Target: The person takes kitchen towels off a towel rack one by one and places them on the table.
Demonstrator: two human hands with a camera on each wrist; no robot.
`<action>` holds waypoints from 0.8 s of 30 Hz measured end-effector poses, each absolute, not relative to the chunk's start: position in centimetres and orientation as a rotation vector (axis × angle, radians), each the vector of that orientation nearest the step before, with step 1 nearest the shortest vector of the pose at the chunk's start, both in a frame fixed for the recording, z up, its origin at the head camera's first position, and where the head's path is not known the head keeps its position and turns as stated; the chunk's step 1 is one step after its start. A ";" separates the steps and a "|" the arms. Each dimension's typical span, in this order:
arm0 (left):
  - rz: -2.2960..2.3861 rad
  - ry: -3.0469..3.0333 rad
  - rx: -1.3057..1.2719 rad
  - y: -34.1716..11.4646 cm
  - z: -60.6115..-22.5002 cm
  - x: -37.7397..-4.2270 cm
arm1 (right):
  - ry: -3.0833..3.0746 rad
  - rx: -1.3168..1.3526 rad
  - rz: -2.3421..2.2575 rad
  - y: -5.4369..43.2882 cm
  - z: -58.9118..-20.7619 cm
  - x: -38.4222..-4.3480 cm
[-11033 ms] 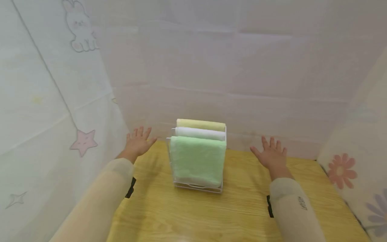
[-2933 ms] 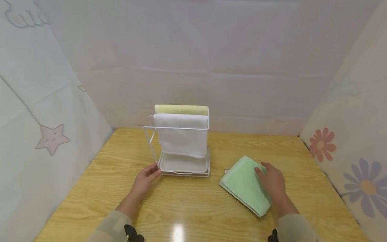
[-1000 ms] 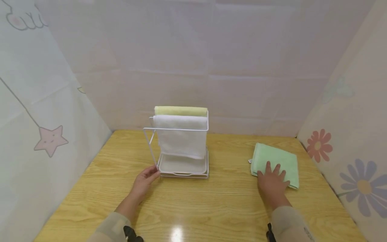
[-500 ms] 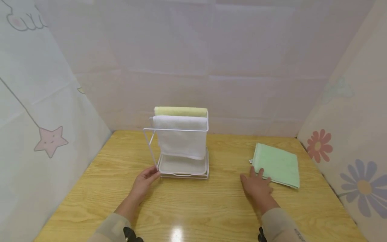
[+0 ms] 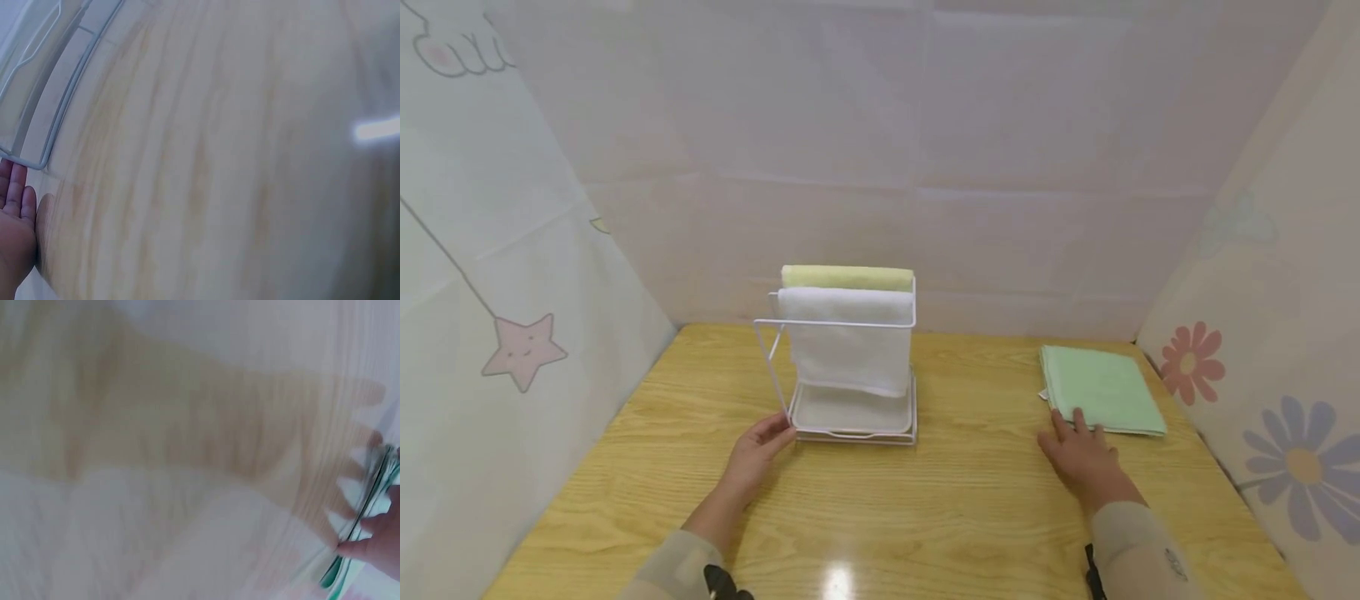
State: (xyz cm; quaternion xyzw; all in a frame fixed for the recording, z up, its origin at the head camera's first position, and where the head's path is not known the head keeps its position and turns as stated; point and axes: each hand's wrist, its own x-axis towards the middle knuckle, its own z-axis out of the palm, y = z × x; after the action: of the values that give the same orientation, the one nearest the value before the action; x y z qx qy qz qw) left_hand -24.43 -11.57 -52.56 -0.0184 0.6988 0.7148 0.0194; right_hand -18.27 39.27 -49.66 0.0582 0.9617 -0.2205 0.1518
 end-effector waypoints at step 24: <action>2.219 2.172 -0.050 -11.4 -52.6 -24.3 | 3.011 -0.020 -0.837 36.6 -44.2 -21.4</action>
State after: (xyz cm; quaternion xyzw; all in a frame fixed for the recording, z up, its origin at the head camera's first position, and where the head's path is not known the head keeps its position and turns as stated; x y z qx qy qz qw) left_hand -24.32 -11.45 -52.57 -0.0160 0.6994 0.7144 0.0181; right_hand -21.36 36.59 -44.24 -0.0064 0.9634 -0.2679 0.0084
